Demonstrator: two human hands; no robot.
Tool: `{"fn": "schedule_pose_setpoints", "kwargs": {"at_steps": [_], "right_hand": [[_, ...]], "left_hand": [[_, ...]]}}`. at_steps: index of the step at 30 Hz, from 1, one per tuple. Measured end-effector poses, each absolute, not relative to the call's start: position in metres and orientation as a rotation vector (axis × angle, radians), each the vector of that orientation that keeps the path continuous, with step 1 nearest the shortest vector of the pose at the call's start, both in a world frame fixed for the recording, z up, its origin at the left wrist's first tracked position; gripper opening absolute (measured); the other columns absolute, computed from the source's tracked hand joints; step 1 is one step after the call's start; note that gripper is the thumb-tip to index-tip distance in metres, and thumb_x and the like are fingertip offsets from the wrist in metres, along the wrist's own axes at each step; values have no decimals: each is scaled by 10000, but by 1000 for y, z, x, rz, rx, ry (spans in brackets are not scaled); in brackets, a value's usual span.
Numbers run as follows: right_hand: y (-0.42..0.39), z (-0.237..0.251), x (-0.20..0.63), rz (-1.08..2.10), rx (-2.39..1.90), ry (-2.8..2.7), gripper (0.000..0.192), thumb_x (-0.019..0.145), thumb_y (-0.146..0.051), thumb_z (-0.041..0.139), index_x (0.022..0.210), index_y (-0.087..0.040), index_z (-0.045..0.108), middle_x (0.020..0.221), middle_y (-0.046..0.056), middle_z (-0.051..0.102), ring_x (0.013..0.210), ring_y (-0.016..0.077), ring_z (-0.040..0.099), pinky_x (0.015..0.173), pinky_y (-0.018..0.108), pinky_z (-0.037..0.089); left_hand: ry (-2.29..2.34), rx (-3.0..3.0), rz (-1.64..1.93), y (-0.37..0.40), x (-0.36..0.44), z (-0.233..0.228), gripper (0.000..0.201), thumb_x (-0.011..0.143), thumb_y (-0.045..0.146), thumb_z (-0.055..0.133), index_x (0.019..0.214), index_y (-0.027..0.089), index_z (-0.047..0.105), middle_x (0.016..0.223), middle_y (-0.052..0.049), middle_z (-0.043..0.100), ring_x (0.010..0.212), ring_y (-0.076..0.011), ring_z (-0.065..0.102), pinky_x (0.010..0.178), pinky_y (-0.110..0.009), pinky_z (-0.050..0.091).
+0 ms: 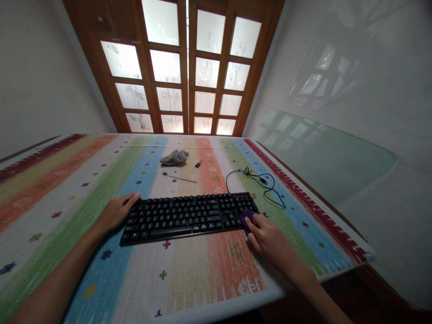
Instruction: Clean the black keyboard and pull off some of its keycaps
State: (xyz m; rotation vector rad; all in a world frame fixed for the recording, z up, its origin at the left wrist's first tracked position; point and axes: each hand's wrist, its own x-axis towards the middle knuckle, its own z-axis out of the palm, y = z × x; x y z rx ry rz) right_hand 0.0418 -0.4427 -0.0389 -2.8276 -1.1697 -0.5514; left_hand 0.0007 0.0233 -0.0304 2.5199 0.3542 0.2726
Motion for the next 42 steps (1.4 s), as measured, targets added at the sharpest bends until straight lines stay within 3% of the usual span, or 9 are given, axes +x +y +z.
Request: {"fn": "schedule_pose_setpoints", "kwargs": {"at_steps": [18, 24, 30, 37, 42], "right_hand": [[-447, -31, 36, -459, -2859, -1117, 313, 858, -108, 501, 1092, -115, 708, 891, 101, 651, 815, 217, 633, 758, 344, 531], [-461, -15, 35, -336, -2870, -1098, 266, 865, -128, 505, 878, -174, 767, 871, 96, 653, 818, 221, 644, 745, 348, 529], [-470, -1, 44, -423, -2736, -1111, 322, 909, -182, 477, 1085, -163, 746, 916, 99, 642, 818, 210, 645, 753, 359, 538], [-441, 21, 56, -443, -2468, -1097, 307, 925, -208, 489, 1080, -181, 752, 950, 94, 658, 864, 199, 633, 800, 347, 529], [-410, 31, 83, -144, -2301, -1083, 324, 889, -189, 515, 1096, -217, 763, 901, 55, 689, 792, 165, 627, 756, 305, 506]], "left_hand": [[320, 2506, 277, 23, 1, -33, 575, 823, 671, 318, 763, 230, 682, 741, -32, 721, 744, -260, 649, 732, -330, 471], [301, 2495, 291, 24, 1, -33, 562, 818, 668, 327, 751, 230, 673, 737, -27, 720, 739, -256, 644, 743, -326, 475], [304, 2500, 292, 24, 2, -34, 575, 821, 671, 312, 753, 230, 675, 729, -25, 713, 725, -248, 635, 741, -322, 477], [308, 2517, 293, 23, 1, -31, 569, 821, 663, 306, 739, 231, 668, 706, -21, 711, 731, -245, 637, 714, -307, 475], [306, 2526, 281, 21, 0, -29, 572, 830, 657, 299, 745, 229, 668, 695, -23, 700, 720, -248, 643, 715, -317, 477]]}}
